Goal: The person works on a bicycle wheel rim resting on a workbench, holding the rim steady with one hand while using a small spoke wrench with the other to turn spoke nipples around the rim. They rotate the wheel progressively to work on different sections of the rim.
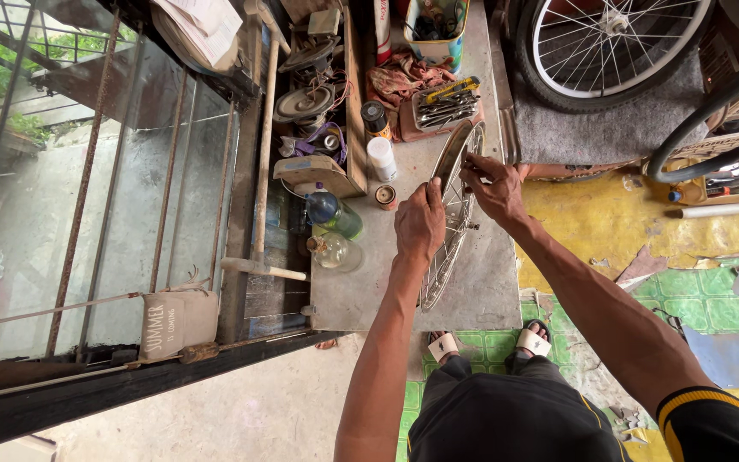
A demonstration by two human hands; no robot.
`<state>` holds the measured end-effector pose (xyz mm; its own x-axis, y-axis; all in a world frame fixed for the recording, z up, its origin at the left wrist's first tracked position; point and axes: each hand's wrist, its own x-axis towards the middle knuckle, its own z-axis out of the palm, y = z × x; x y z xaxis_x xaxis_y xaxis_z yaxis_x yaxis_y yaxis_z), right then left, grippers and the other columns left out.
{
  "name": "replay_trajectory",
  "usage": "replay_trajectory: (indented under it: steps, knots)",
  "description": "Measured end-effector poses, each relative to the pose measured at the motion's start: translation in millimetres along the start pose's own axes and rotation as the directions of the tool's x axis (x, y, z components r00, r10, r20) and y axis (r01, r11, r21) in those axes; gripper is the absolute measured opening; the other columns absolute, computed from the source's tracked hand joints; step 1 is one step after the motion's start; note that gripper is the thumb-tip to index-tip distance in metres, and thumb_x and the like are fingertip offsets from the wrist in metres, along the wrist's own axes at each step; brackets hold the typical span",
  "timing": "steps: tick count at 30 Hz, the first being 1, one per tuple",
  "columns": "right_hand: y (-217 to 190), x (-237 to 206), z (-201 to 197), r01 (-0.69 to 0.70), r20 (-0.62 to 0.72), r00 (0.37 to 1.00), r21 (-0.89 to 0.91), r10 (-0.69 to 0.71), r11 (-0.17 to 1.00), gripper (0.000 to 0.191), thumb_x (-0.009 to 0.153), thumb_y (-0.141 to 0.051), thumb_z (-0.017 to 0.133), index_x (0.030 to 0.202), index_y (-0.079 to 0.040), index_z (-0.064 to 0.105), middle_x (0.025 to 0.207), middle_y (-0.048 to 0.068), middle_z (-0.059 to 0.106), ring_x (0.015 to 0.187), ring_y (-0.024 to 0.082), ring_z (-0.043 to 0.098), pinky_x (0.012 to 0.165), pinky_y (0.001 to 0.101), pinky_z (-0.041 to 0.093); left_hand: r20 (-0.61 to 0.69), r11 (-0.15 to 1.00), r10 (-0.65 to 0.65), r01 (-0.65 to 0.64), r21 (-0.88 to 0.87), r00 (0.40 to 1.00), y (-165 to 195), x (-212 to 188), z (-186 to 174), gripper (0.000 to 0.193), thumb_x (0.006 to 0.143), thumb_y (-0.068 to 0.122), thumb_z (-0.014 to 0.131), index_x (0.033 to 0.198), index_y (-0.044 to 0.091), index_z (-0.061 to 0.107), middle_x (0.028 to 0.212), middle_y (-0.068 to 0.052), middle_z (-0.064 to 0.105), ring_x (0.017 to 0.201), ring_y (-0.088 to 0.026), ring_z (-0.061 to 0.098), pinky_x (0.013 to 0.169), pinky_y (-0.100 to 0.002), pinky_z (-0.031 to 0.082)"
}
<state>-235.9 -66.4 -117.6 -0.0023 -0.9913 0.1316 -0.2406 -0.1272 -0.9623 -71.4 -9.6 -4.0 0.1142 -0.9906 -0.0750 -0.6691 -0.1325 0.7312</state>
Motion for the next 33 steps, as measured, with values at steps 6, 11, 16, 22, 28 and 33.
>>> replay_trajectory:
  steps: [6, 11, 16, 22, 28, 33]
  knots:
    - [-5, 5, -1, 0.117, 0.019, 0.993, -0.041, -0.116, 0.992, 0.039, 0.096, -0.010, 0.070, 0.134, -0.002, 0.068, 0.111, 0.013, 0.074, 0.093, 0.019, 0.077, 0.067, 0.0277, 0.065, -0.031, 1.000, 0.015, -0.015, 0.011, 0.999, -2, 0, 4, 0.050, 0.108, 0.045, 0.038, 0.094, 0.008, 0.069, 0.076, -0.023, 0.070, 0.078, -0.047, 0.068, 0.073, -0.054, 0.051]
    - [-7, 1, 2, 0.225, -0.054, 0.972, -0.075, -0.229, 0.971, 0.029, 0.099, -0.007, 0.069, 0.128, 0.001, 0.071, 0.113, 0.014, 0.074, 0.086, 0.019, 0.077, 0.067, 0.0292, 0.063, -0.034, 1.000, 0.003, -0.003, 0.018, 0.999, -4, -2, 6, 0.050, 0.108, 0.045, 0.039, 0.091, 0.008, 0.068, 0.076, -0.024, 0.070, 0.079, -0.047, 0.068, 0.073, -0.055, 0.050]
    - [1, 19, 5, 0.286, -0.117, 0.933, -0.331, -0.340, 0.899, 0.013, 0.100, -0.006, 0.069, 0.109, -0.001, 0.078, 0.099, 0.014, 0.078, 0.078, 0.020, 0.076, 0.067, 0.0314, 0.061, -0.010, 0.998, -0.040, 0.041, 0.047, 0.999, 0, -4, 5, 0.048, 0.108, 0.045, 0.039, 0.093, 0.009, 0.067, 0.076, -0.024, 0.070, 0.078, -0.048, 0.067, 0.074, -0.056, 0.050]
    - [11, 4, 15, 0.306, -0.115, 0.924, -0.346, -0.364, 0.887, 0.015, 0.101, -0.008, 0.064, 0.102, 0.002, 0.076, 0.086, 0.015, 0.076, 0.059, 0.019, 0.067, 0.049, 0.0329, 0.054, 0.027, 0.997, -0.076, 0.076, 0.021, 0.997, -3, -6, 6, 0.047, 0.107, 0.045, 0.039, 0.092, 0.010, 0.067, 0.076, -0.022, 0.072, 0.078, -0.047, 0.068, 0.075, -0.055, 0.050]
    - [13, 22, 13, 0.176, -0.080, 0.969, -0.444, -0.234, 0.879, 0.024, 0.107, -0.009, 0.060, 0.090, -0.001, 0.074, 0.072, 0.013, 0.071, 0.049, 0.020, 0.055, 0.045, 0.0387, 0.045, -0.033, 0.999, 0.032, -0.030, 0.045, 0.999, -8, -5, 10, 0.047, 0.108, 0.045, 0.040, 0.092, 0.009, 0.067, 0.080, -0.024, 0.071, 0.082, -0.047, 0.068, 0.074, -0.055, 0.052]
    - [19, -11, 22, 0.351, -0.028, 0.926, -0.307, -0.377, 0.885, 0.020, 0.103, -0.014, 0.061, 0.093, -0.002, 0.074, 0.075, 0.013, 0.071, 0.056, 0.014, 0.061, 0.047, 0.0340, 0.050, -0.009, 1.000, -0.006, 0.006, 0.006, 1.000, -9, 1, 2, 0.049, 0.107, 0.045, 0.039, 0.092, 0.008, 0.068, 0.079, -0.022, 0.072, 0.081, -0.046, 0.068, 0.076, -0.055, 0.051]
